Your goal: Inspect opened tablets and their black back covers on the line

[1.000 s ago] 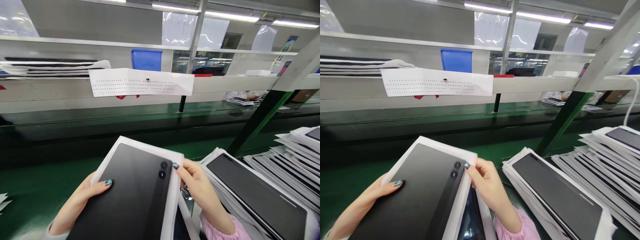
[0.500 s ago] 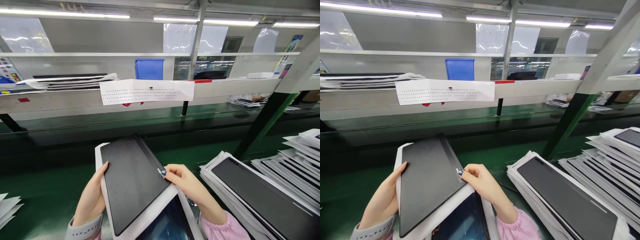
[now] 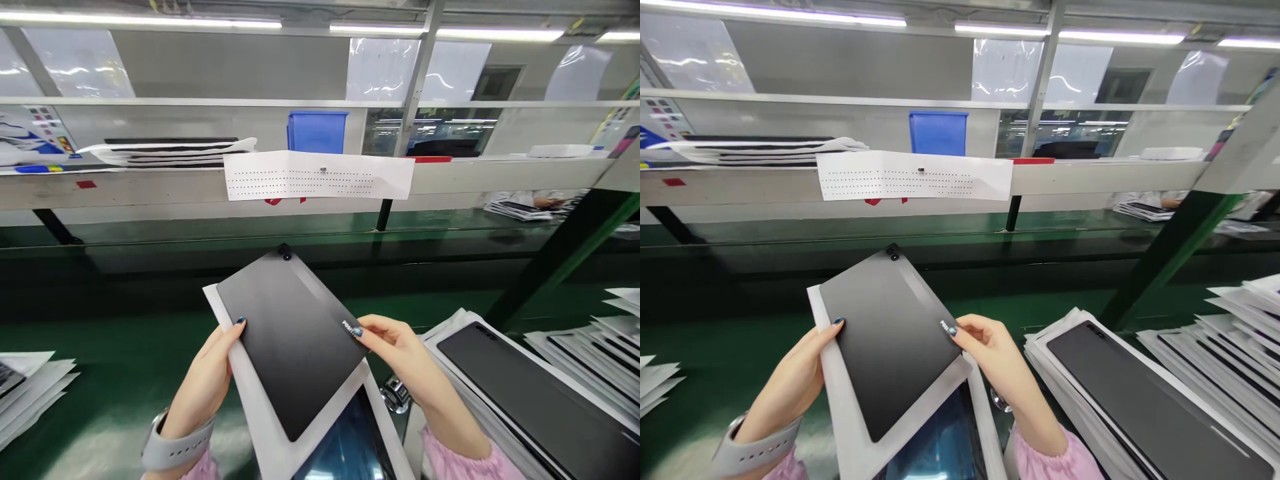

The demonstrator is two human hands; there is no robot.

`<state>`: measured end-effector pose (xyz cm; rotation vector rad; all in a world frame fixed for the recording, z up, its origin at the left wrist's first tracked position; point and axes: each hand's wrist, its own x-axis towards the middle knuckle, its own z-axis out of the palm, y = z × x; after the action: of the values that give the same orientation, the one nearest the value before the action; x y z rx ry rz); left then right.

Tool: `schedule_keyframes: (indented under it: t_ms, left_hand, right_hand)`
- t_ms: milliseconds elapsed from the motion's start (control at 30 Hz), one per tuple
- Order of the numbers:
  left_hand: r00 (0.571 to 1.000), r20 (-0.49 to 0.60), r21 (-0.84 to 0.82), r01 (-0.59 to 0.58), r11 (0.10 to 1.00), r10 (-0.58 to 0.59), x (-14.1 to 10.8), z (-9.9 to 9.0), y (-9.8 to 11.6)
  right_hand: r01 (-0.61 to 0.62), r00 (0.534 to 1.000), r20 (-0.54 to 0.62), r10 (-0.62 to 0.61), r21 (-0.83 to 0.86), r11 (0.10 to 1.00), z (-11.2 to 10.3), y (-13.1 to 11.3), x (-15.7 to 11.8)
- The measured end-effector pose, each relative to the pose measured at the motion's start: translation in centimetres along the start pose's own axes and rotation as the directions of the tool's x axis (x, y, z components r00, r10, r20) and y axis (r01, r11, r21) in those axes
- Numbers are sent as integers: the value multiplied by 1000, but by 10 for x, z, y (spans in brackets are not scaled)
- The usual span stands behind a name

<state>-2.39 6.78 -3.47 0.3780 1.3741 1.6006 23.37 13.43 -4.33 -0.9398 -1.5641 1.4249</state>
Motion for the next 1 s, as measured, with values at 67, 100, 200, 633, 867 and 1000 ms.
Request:
schedule_keyframes:
  t_ms: [67, 100, 200, 633, 867, 1000]
  left_hand:
    - [999, 32, -42, -12, 999, 13, 3, 0, -4]
    - [999, 40, -60, -18, 998, 21, 4, 1, -5]
    - [998, 50, -117, -22, 993, 28, 6, 4, -7]
    - [941, 328, -337, 199, 920, -83, 2, 7, 0]
    - [962, 235, -351, 215, 911, -136, -11, 20, -2]
    - [992, 110, -404, 96, 910, -56, -17, 18, 1]
  right_hand:
    - [6, 999, 39, -15, 227, 974, 12, -1, -4]
    - [15, 998, 52, -33, 325, 946, 19, 0, -6]
    - [23, 997, 57, -60, 511, 859, 41, 4, -9]
    - [617, 774, 78, -629, -317, 720, 30, 20, -6]
    - [768, 550, 524, -651, -623, 148, 57, 12, -20]
    - [787, 556, 463, -691, -560, 258, 56, 4, -24]
